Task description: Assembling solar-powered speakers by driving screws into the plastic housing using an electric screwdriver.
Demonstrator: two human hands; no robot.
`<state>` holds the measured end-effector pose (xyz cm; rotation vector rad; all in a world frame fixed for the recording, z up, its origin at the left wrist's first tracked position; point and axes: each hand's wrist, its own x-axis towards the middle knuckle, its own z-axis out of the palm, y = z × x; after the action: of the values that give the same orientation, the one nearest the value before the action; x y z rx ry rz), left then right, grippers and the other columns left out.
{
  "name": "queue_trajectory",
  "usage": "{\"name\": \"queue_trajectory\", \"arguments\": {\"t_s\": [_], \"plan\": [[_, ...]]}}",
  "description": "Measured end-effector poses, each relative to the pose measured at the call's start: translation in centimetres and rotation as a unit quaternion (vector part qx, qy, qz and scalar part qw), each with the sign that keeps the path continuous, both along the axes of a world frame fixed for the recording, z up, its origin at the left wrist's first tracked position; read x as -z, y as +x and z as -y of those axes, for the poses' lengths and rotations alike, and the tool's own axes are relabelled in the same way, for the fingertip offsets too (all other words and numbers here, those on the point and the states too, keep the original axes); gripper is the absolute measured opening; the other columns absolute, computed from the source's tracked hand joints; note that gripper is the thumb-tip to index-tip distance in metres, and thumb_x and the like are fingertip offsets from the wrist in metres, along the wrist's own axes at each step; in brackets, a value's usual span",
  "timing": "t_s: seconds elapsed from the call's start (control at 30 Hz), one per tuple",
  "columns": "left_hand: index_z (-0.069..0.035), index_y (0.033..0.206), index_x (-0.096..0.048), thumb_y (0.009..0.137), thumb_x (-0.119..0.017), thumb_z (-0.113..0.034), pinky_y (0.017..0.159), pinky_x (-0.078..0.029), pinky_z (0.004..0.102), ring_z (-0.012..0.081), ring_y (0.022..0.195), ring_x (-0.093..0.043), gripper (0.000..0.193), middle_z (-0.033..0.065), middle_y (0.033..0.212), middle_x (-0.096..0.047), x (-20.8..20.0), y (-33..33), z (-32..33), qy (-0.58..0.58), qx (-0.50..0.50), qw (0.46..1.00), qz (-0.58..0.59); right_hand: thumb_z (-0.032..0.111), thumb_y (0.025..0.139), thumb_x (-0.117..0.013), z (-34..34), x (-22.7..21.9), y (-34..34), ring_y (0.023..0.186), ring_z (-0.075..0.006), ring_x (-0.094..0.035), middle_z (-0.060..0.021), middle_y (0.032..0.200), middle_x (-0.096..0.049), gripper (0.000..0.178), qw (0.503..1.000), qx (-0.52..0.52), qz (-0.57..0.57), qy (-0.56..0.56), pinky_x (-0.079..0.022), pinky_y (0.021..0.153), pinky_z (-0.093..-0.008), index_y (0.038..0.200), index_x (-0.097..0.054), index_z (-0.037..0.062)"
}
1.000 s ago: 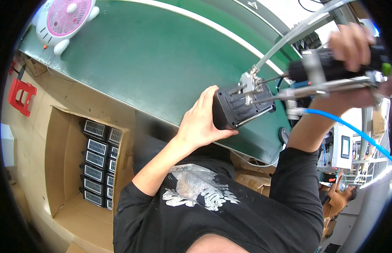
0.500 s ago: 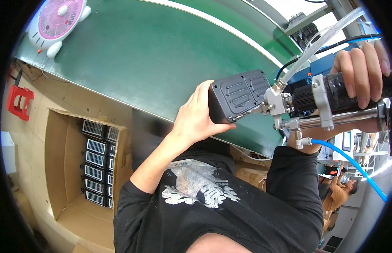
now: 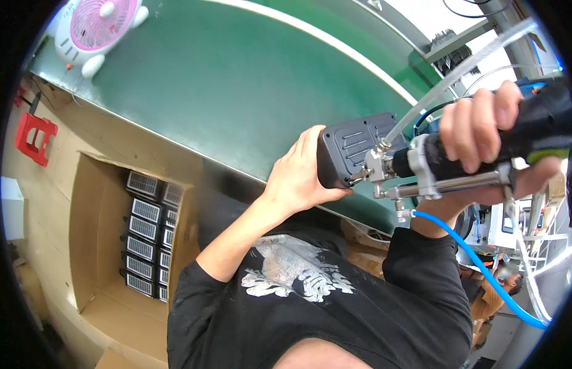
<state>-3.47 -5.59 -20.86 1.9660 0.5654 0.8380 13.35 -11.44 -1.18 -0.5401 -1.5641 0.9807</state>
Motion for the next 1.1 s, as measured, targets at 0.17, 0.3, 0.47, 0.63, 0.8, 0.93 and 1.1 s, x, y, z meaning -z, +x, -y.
{"name": "queue_trajectory", "arguments": {"t_s": [0.17, 0.3, 0.47, 0.63, 0.8, 0.93, 1.1], "plan": [[-0.001, 0.140, -0.041, 0.059, -0.094, -0.032, 0.103, -0.050, 0.0412, 0.0356, 0.123, -0.060, 0.102, 0.0214, 0.130, -0.058, -0.5, -0.4, -1.1, 0.004, 0.012, 1.000, -0.005, 0.054, 0.087, -0.070, 0.0, -5.6, 0.4, 0.063, -0.0098, -0.057, -0.0003, 0.079, -0.052, 0.059, 0.999, -0.013, -0.010, 0.045, -0.048, 0.066, -0.0293, 0.111, -0.044, 0.0063], [-0.001, 0.142, -0.040, 0.059, -0.095, -0.030, 0.105, -0.048, 0.0394, 0.0308, 0.123, -0.061, 0.104, 0.0196, 0.133, -0.058, 0.2, -3.0, -4.2, 0.032, 0.033, 0.999, 0.023, 0.050, 0.084, -0.072, 0.0, -10.6, 5.9, 0.061, -0.0129, -0.058, -0.0033, 0.079, -0.055, 0.056, 0.994, -0.033, -0.027, 0.098, -0.050, 0.066, -0.0317, 0.108, -0.048, 0.0055], [-0.004, 0.154, -0.029, 0.058, -0.094, -0.037, 0.119, -0.033, 0.0434, 0.0323, 0.141, -0.043, 0.121, 0.0192, 0.148, -0.048, -1.9, -7.0, -8.4, -0.084, 0.076, 0.994, 0.008, 0.058, 0.100, -0.052, -0.7, -7.1, 9.5, 0.054, -0.0171, -0.062, -0.0066, 0.071, -0.061, 0.057, 0.980, 0.141, -0.069, 0.118, -0.054, 0.048, -0.0296, 0.105, -0.055, 0.0008], [-0.005, 0.144, -0.048, 0.083, -0.078, -0.026, 0.112, -0.041, 0.0406, 0.0318, 0.134, -0.052, 0.072, 0.0186, 0.144, -0.053, -6.6, -4.8, -8.0, 0.122, 0.050, 0.990, -0.050, 0.059, 0.100, -0.050, -3.2, -1.3, 10.7, 0.063, -0.0126, -0.057, -0.0057, 0.078, -0.058, 0.061, 0.978, 0.194, -0.049, 0.065, -0.047, 0.063, -0.0272, 0.110, -0.056, -0.0008], [-0.005, 0.119, -0.064, 0.081, -0.079, -0.034, 0.102, -0.048, 0.0417, 0.0344, 0.120, -0.059, 0.050, 0.0150, 0.128, -0.061, -8.8, 2.0, -6.2, 0.297, 0.113, 0.937, -0.143, 0.060, 0.099, -0.052, -4.4, 2.2, 11.7, 0.062, -0.0133, -0.058, -0.0075, 0.078, -0.060, 0.062, 0.942, 0.322, -0.073, 0.064, -0.047, 0.056, -0.0264, 0.110, -0.059, -0.0007], [0.002, 0.118, -0.060, 0.073, -0.084, -0.042, 0.104, -0.046, 0.0431, 0.0348, 0.121, -0.055, 0.066, 0.0162, 0.127, -0.058, -8.6, 4.9, -4.7, 0.349, 0.102, 0.913, -0.184, 0.057, 0.099, -0.056, -4.7, 1.9, 11.6, 0.066, -0.0101, -0.061, -0.0080, 0.080, -0.063, 0.059, 0.951, 0.296, -0.045, 0.076, -0.048, 0.060, -0.0201, 0.109, -0.060, -0.0005], [0.003, 0.117, -0.059, 0.071, -0.086, -0.033, 0.104, -0.046, 0.0430, 0.0349, 0.123, -0.054, 0.064, 0.0168, 0.128, -0.056, -8.2, 5.5, -3.5, 0.300, 0.069, 0.929, -0.206, 0.047, 0.099, -0.063, -4.4, 0.7, 10.4, 0.056, -0.0072, -0.056, -0.0019, 0.068, -0.061, 0.046, 0.946, 0.307, -0.081, 0.059, -0.044, 0.051, -0.0222, 0.092, -0.060, 0.0016]]}}
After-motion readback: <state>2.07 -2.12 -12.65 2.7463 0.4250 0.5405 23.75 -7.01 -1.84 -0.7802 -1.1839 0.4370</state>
